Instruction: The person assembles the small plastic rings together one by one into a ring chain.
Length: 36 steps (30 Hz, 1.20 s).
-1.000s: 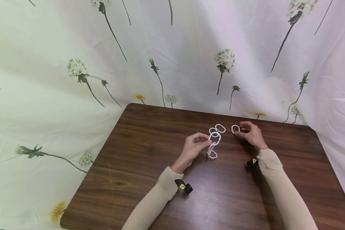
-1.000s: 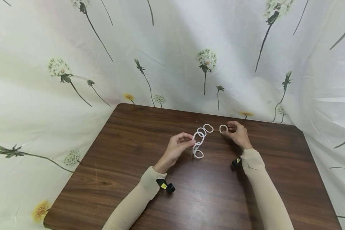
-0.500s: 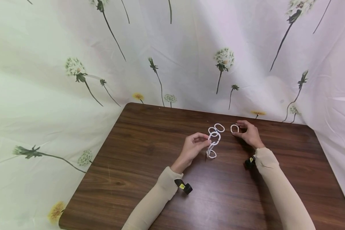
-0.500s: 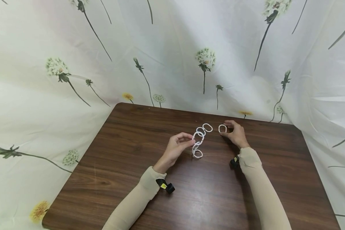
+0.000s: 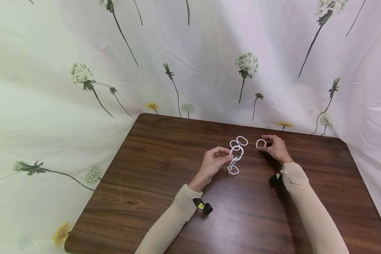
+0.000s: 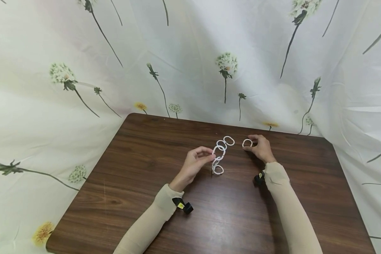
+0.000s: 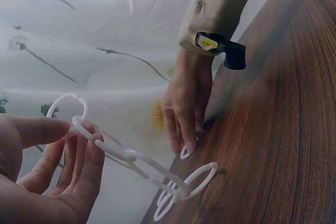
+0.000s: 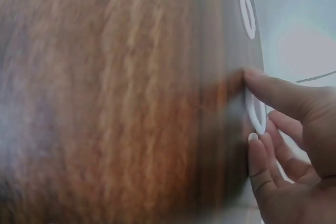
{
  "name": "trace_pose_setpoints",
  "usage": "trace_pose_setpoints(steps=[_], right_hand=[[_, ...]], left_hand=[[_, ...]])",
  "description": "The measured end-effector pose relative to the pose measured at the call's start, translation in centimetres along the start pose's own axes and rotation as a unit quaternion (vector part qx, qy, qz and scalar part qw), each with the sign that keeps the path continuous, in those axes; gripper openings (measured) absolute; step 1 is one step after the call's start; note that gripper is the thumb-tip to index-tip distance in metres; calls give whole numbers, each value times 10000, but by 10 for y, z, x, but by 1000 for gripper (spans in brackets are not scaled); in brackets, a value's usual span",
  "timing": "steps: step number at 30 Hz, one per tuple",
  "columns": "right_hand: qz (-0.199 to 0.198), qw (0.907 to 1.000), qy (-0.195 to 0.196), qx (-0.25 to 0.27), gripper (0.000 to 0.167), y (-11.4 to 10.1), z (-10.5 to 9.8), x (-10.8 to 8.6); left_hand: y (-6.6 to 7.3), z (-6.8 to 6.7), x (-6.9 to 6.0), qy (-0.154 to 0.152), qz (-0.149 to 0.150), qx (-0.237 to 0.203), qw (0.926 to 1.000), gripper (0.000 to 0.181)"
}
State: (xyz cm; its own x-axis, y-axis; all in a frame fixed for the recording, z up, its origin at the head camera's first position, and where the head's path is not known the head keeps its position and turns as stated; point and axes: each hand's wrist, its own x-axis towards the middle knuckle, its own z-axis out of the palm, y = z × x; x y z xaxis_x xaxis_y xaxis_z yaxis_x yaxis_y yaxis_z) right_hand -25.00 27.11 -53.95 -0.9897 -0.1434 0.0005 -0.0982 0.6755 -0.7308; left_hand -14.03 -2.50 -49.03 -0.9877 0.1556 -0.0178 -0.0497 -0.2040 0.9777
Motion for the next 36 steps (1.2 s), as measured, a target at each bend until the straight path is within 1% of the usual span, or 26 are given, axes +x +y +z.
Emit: trace_pose_setpoints(steps=[4, 7, 14, 22, 25, 30, 32, 36], right_hand=[[156, 9997, -148, -106, 60, -2, -3, 0], [243, 9996, -141, -97, 57, -3, -4, 0], [214, 9995, -8, -235, 54, -6, -5, 1], [278, 9990, -115, -324, 58, -9, -8, -5], [351, 9992, -171, -110, 55, -9, -9, -8], [504, 9969, -246, 554, 45, -13, -9, -14], [544, 9961, -243, 643, 42, -15, -8, -16], [579, 9960, -213, 643, 39, -17, -8, -20]], left_hand=[[-1, -1, 0, 5, 16, -31, 10000, 27], [-1, -2, -1, 12, 7, -68, 10000, 26], [0, -4, 0, 49, 10, 52, 10000, 27], [0, -5, 1, 17, -31, -30, 10000, 27], [0, -4, 1, 11, -40, -75, 10000, 27], [1, -4, 1, 18, -66, -140, 9999, 27], [2, -4, 0, 16, -75, -141, 9999, 27], [2, -4, 0, 7, -107, -154, 9998, 28]])
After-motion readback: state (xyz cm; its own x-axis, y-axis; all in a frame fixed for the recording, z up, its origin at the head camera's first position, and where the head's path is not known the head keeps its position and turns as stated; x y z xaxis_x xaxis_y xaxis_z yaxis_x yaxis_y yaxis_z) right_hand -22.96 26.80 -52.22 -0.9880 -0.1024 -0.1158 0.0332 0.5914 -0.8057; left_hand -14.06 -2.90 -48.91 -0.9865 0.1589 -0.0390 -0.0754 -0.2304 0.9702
